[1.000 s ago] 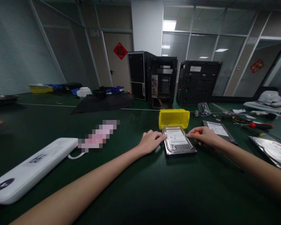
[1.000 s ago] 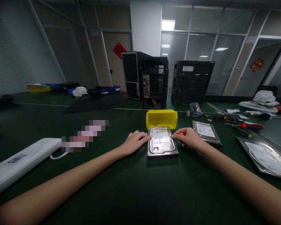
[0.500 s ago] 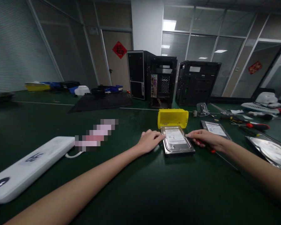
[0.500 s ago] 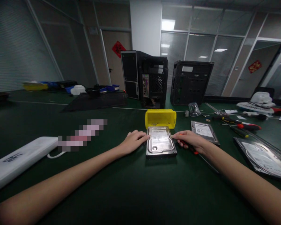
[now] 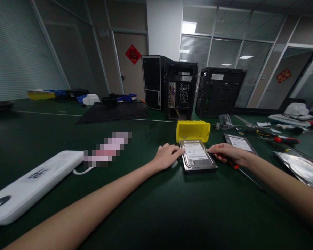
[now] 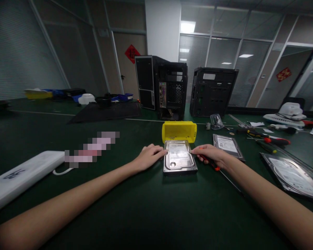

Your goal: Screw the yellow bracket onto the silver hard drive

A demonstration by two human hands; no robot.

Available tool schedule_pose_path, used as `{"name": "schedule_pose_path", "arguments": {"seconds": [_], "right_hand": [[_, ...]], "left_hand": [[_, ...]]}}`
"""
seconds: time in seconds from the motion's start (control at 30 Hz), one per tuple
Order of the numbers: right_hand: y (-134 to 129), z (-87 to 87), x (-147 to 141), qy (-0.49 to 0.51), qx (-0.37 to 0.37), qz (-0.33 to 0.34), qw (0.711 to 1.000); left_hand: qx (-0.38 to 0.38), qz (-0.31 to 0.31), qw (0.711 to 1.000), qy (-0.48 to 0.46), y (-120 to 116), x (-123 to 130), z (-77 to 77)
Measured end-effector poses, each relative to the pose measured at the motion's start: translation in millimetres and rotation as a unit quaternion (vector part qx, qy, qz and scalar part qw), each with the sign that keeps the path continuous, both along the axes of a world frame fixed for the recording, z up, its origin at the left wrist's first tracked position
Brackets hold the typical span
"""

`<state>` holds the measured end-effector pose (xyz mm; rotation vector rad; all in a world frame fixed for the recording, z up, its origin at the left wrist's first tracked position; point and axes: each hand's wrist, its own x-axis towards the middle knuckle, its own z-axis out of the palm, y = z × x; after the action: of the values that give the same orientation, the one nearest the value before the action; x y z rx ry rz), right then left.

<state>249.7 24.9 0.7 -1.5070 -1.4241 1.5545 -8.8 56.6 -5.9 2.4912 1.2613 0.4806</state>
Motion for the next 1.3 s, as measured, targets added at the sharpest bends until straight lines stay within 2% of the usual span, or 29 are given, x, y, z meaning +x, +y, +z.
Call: {"name": "schedule_pose_path", "arguments": {"seconds": [0.57,0.9,1.3], "right_hand": [[0.3,-4.1,-2.9,-0.024,0.029,-0.015,0.999],[-11.4,-8.0,7.3,0.016,0.081,0.005,0.997],[-5.8,-12.8,3.2,-0.009,0.101,-0.008,0.995]], "left_hand": [[0.005,-0.003,1.0,0.006,2.0,0.9,-1.7],[0.003,-0.011,1.0,0.003,1.7,1.2,-2.0],[0.002,-0.003,1.0,0.007,1.6,1.9,-1.1]]}}
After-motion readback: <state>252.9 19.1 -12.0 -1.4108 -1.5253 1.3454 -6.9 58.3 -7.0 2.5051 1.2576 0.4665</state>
